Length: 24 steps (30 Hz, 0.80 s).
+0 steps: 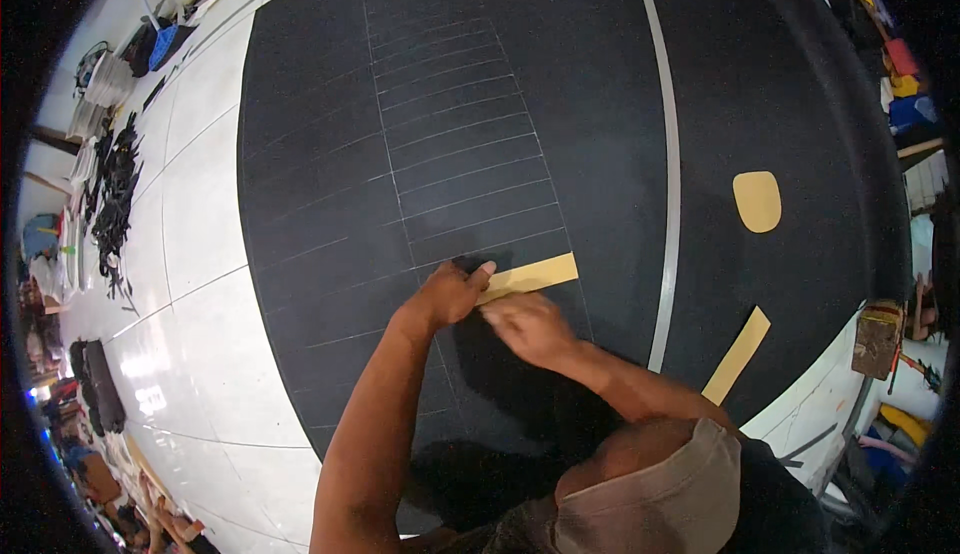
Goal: Marking parallel lines on a large piece of black fabric using a rectangular template and a white marking pencil.
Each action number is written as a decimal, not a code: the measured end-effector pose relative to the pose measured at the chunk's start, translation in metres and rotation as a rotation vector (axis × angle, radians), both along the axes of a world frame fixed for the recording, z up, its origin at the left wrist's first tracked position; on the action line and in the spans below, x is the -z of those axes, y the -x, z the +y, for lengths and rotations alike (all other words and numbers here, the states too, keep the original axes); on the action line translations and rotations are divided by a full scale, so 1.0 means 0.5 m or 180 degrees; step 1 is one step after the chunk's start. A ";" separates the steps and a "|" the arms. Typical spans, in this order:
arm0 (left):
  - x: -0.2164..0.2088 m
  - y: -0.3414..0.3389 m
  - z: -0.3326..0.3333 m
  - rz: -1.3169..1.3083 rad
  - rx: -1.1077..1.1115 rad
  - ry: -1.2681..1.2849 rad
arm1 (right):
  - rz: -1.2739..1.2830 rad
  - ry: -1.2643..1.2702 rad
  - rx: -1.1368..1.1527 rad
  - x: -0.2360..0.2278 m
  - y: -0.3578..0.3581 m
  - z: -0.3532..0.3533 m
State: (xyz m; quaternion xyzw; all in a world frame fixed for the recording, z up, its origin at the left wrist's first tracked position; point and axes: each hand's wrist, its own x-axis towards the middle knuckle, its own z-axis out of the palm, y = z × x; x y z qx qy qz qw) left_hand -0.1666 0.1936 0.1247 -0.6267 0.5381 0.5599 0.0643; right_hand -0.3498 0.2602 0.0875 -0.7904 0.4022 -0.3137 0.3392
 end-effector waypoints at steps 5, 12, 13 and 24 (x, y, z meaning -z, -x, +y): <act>-0.017 0.038 0.063 -0.0180 0.0469 0.0926 | -0.0232 -0.0834 0.1445 0.030 0.212 0.027; 0.031 0.078 0.307 -0.0617 0.0523 0.1985 | 0.0743 -0.0142 0.1505 0.019 0.247 0.074; 0.042 0.085 0.343 -0.0764 0.0607 0.2119 | 0.0728 -0.0153 0.1491 0.026 0.243 0.085; 0.068 0.108 0.342 -0.0806 0.0214 0.2286 | 0.1366 0.0341 0.1655 0.039 0.222 0.051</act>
